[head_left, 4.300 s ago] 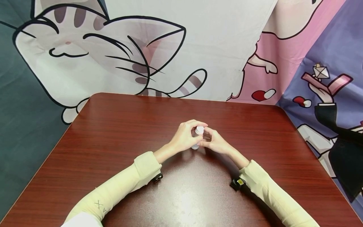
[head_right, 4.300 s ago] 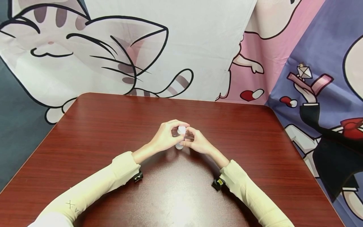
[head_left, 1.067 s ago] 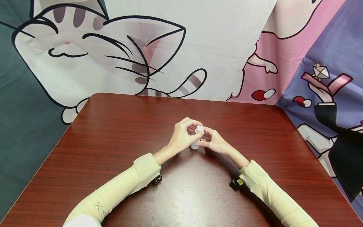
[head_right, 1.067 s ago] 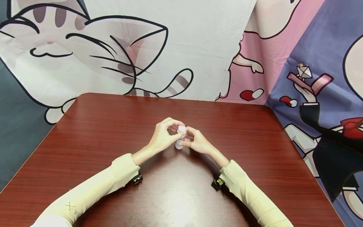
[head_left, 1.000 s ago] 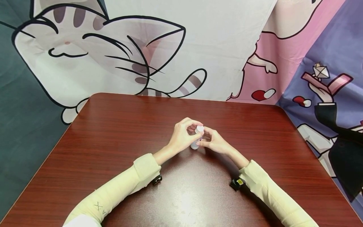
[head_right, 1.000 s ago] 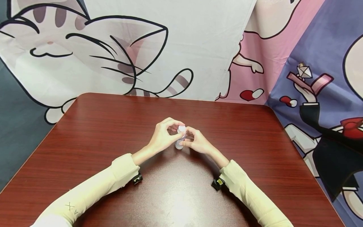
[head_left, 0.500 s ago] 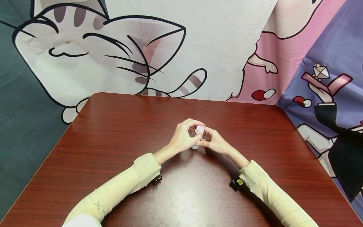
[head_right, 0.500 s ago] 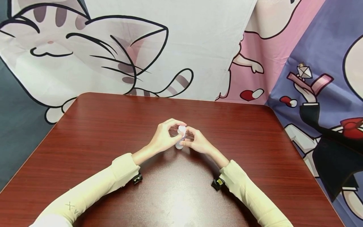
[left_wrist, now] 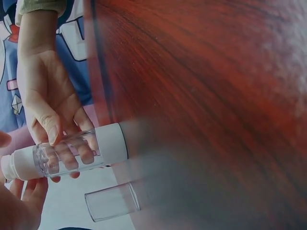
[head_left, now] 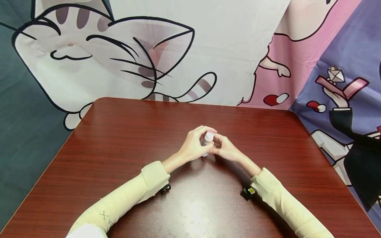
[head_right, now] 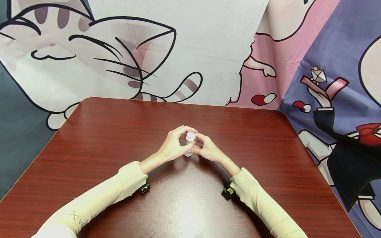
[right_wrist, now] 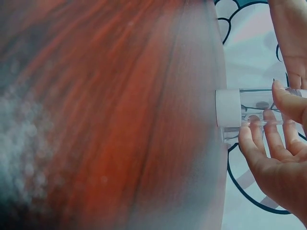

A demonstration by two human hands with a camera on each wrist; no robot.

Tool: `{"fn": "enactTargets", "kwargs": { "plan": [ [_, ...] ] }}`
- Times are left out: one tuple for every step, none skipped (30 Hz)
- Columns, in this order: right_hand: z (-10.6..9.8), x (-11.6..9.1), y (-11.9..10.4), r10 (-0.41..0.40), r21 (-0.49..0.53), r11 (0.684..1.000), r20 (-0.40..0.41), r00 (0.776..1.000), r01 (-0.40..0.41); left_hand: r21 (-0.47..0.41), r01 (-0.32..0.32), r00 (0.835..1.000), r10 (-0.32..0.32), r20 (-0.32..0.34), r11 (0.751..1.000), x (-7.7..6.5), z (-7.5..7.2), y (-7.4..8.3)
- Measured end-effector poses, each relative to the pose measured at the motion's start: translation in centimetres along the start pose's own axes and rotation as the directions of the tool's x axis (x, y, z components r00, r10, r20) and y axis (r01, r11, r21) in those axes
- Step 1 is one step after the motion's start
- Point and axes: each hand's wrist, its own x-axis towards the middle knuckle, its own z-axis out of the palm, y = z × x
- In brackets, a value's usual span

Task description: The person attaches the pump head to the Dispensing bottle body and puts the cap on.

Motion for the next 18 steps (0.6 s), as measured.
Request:
{"fn": "enactTargets", "kwargs": {
  "plan": [
    [0.01,-0.01,0.0,-0.003,-0.004,1.0,-0.003,1.0,0.003,0.0,0.001,1.0,-0.001,-0.002,1.0,-0.02,0.03,-0.01],
    [0.01,-0.02,-0.01,-0.008,-0.013,1.0,-0.004,1.0,0.008,0.004,0.0,1.0,0.0,-0.008,1.0,-0.04,0.06,-0.03],
    [0.02,-0.01,0.0,-0.013,-0.014,1.0,-0.003,1.0,0.013,0.008,0.002,1.0,-0.002,-0.017,1.0,-0.06,0.06,-0.03],
    [0.02,-0.01,0.01,-0.017,-0.015,1.0,-0.002,1.0,0.017,0.009,0.006,1.0,-0.006,-0.028,1.0,-0.08,0.06,-0.02],
    [0.04,0.02,0.0,-0.016,-0.009,1.0,-0.002,1.0,0.016,0.008,0.013,0.999,-0.012,-0.043,1.0,-0.09,0.06,-0.01],
    [0.05,0.04,0.01,-0.016,-0.007,1.0,-0.002,1.0,0.016,0.007,0.022,0.998,-0.022,-0.057,1.0,-0.1,0.05,0.02],
    [0.07,0.07,0.02,-0.013,0.002,1.0,-0.001,1.0,0.013,0.007,0.032,0.997,-0.031,-0.071,0.999,-0.09,0.03,0.05],
    [0.07,0.1,0.04,-0.012,0.01,1.0,0.001,1.0,0.012,0.009,0.044,0.996,-0.043,-0.084,0.999,-0.08,0.01,0.08],
    [0.08,0.13,0.05,-0.008,0.019,1.0,0.003,1.0,0.008,0.006,0.057,0.994,-0.056,-0.092,0.998,-0.06,-0.02,0.13],
    [0.09,0.14,0.05,-0.006,0.023,1.0,0.003,1.0,0.006,0.003,0.069,0.993,-0.068,-0.099,0.998,-0.04,-0.03,0.16],
    [0.1,0.17,0.05,-0.005,0.02,1.0,0.002,1.0,0.005,0.003,0.082,0.992,-0.082,-0.1,0.997,-0.02,-0.05,0.19],
    [0.11,0.17,0.05,-0.005,0.021,1.0,0.003,1.0,0.005,0.002,0.092,0.991,-0.092,-0.1,0.996,-0.01,-0.06,0.21],
    [0.12,0.17,0.04,-0.003,0.024,1.0,0.004,1.0,0.003,0.005,0.099,0.99,-0.098,-0.097,0.995,0.01,-0.07,0.21],
    [0.12,0.17,0.02,-0.005,0.024,1.0,0.006,1.0,0.005,0.006,0.104,0.99,-0.103,-0.094,0.995,0.03,-0.07,0.22],
    [0.11,0.16,-0.02,-0.007,0.024,1.0,0.008,1.0,0.007,0.01,0.106,0.99,-0.105,-0.091,0.994,0.03,-0.08,0.23],
    [0.1,0.15,-0.04,-0.007,0.025,1.0,0.008,1.0,0.007,0.013,0.109,0.99,-0.107,-0.089,0.994,0.03,-0.08,0.24],
    [0.1,0.13,-0.07,-0.008,0.025,1.0,0.008,1.0,0.008,0.013,0.109,0.99,-0.107,-0.088,0.994,0.04,-0.07,0.23],
    [0.09,0.11,-0.09,-0.007,0.031,1.0,0.01,1.0,0.007,0.009,0.106,0.991,-0.105,-0.086,0.994,0.05,-0.07,0.22]
  ]
}}
